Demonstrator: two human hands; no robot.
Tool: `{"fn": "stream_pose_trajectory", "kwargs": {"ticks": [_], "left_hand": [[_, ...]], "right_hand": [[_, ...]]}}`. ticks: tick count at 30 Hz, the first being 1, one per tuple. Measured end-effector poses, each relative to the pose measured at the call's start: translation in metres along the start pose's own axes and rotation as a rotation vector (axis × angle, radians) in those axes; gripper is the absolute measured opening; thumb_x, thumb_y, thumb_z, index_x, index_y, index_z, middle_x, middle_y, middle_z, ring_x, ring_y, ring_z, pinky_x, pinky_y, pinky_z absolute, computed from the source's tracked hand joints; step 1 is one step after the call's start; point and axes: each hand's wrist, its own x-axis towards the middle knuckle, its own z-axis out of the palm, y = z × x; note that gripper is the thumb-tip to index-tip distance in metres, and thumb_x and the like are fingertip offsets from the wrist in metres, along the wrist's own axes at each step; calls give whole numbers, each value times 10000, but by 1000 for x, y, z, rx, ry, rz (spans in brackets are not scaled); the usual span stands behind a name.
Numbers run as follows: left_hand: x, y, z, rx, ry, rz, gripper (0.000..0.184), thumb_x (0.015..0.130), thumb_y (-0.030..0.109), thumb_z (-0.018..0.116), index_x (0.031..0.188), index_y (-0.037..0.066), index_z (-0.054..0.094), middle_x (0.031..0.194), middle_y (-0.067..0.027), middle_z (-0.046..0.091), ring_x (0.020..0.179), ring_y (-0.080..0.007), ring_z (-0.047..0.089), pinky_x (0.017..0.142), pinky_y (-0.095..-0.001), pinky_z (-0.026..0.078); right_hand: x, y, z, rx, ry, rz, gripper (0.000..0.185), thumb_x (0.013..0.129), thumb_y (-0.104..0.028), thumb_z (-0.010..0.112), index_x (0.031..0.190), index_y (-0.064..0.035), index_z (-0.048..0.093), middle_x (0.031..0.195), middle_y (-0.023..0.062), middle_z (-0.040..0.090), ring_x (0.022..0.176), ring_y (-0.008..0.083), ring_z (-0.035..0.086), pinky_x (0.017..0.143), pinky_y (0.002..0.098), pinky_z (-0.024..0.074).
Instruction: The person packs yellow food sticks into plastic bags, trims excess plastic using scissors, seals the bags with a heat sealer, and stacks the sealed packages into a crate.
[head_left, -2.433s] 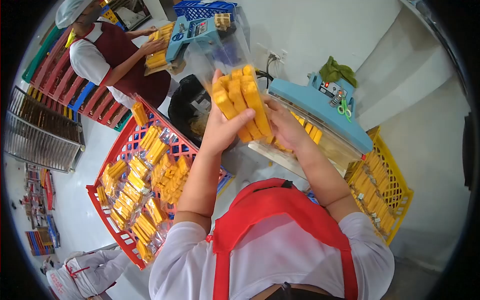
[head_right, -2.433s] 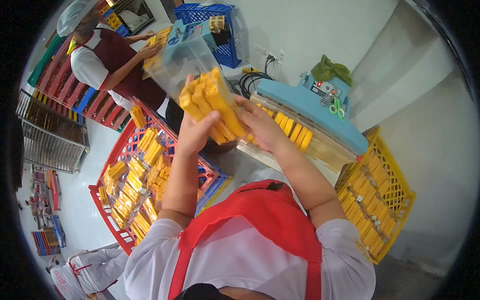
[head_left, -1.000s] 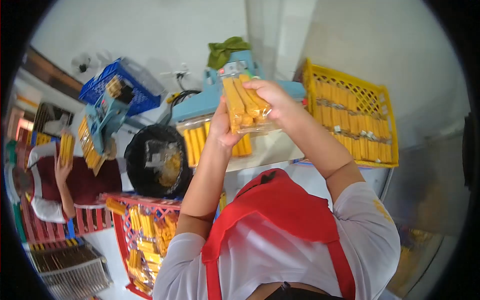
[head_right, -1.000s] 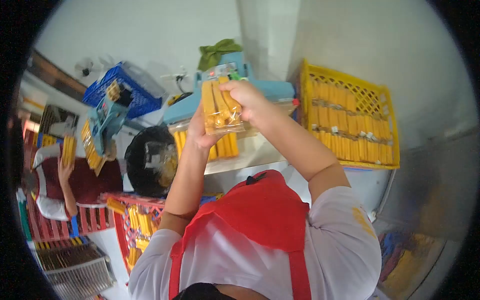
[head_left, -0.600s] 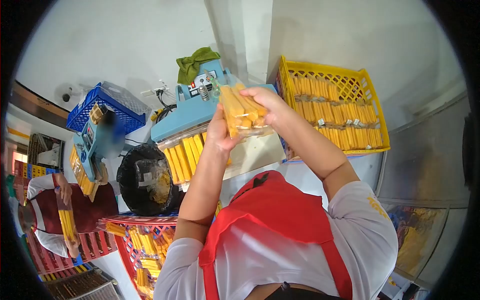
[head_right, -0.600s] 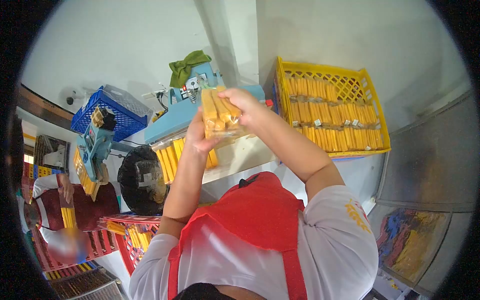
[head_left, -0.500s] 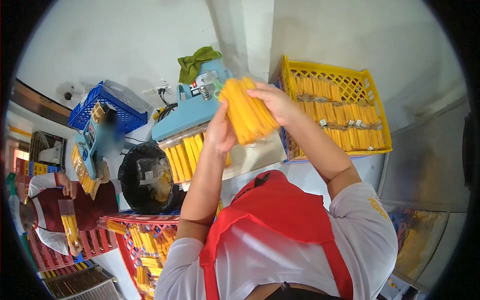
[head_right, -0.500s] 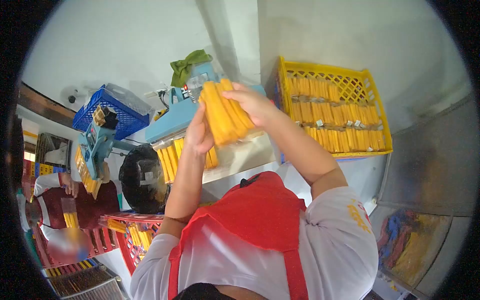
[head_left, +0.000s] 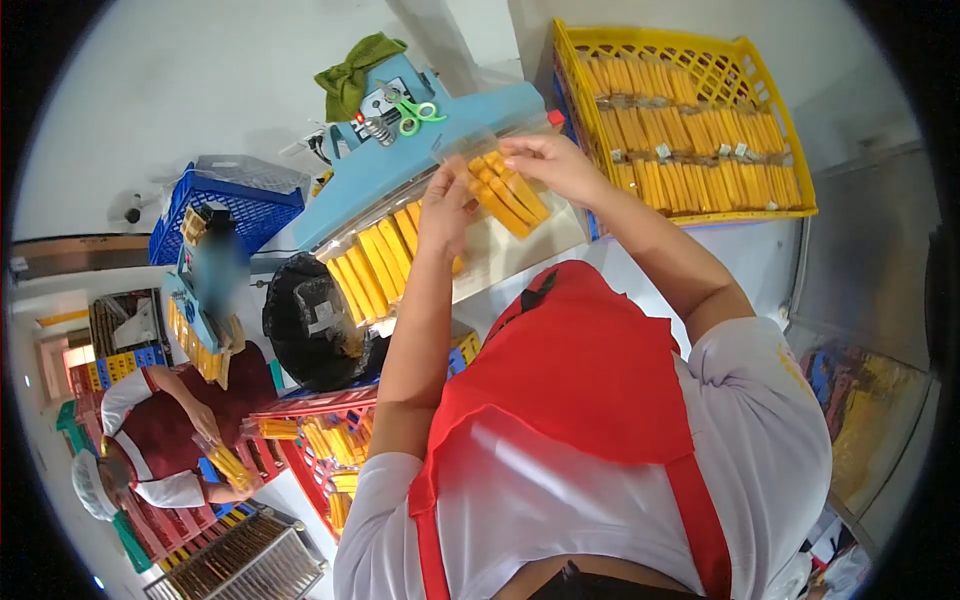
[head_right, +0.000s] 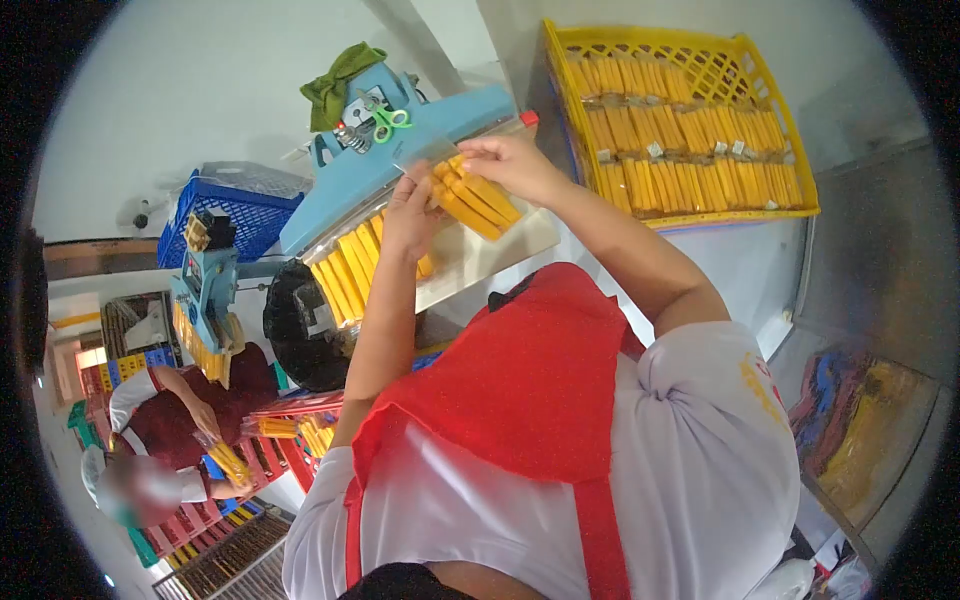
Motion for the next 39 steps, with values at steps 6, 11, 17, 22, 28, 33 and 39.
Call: {"fn": "stream_pose_trajectory", "kwargs": {"ticks": [6,11,17,22,28,33,39], "left_hand": [[1,4,3,21,68,-39,362,889,205,432,1238,122,378,1107,-29,496,961,-151,479,767,-370,407],[-12,11,-4,352,5,46,230,851,193,508,1026,57,568,949,-13,559,833,-98,510,753,-254,396],[-33,12,3,260,-96,113,156,804,124,569,916,19,593,822,3,568,735,-78,504,654,-211,413],[-34,16,7,-65,-61,40,133,818,104,545,929,36,569,801,-3,571,723,-80,517,651,-213,422],[-35,4,20,-160,-86,247,224,803,46,549,1019,13,505,851,-29,567,755,-83,536,680,-216,444],[-25,-2,19,-245,54,143,254,787,-16,534,1024,41,460,881,-51,569,760,-101,537,673,-192,426],[-28,8,29,-164,10,194,249,788,-23,528,1000,64,429,797,-46,579,705,-101,546,628,-207,426]], "right_hand": [[12,14,8,-118,86,-111,315,790,-170,574,1028,35,554,929,104,601,804,132,558,708,252,445],[-5,-7,-4,-391,-120,-31,167,748,-142,594,846,-7,599,921,110,591,770,133,548,651,260,431],[-28,-15,-3,-276,-137,-232,31,741,-61,592,738,-33,581,945,61,546,749,78,510,670,220,414],[-18,-15,-7,90,-219,5,20,727,1,586,745,6,581,984,60,515,718,73,523,642,216,419],[-12,-2,5,266,3,63,31,735,8,595,763,-4,589,875,46,554,684,84,537,625,207,436],[-11,1,10,171,67,-2,153,734,-28,610,867,9,542,733,29,560,654,90,528,620,215,436],[-14,-11,8,269,95,2,416,706,29,607,1071,13,408,752,69,575,641,108,539,619,224,446]]}}
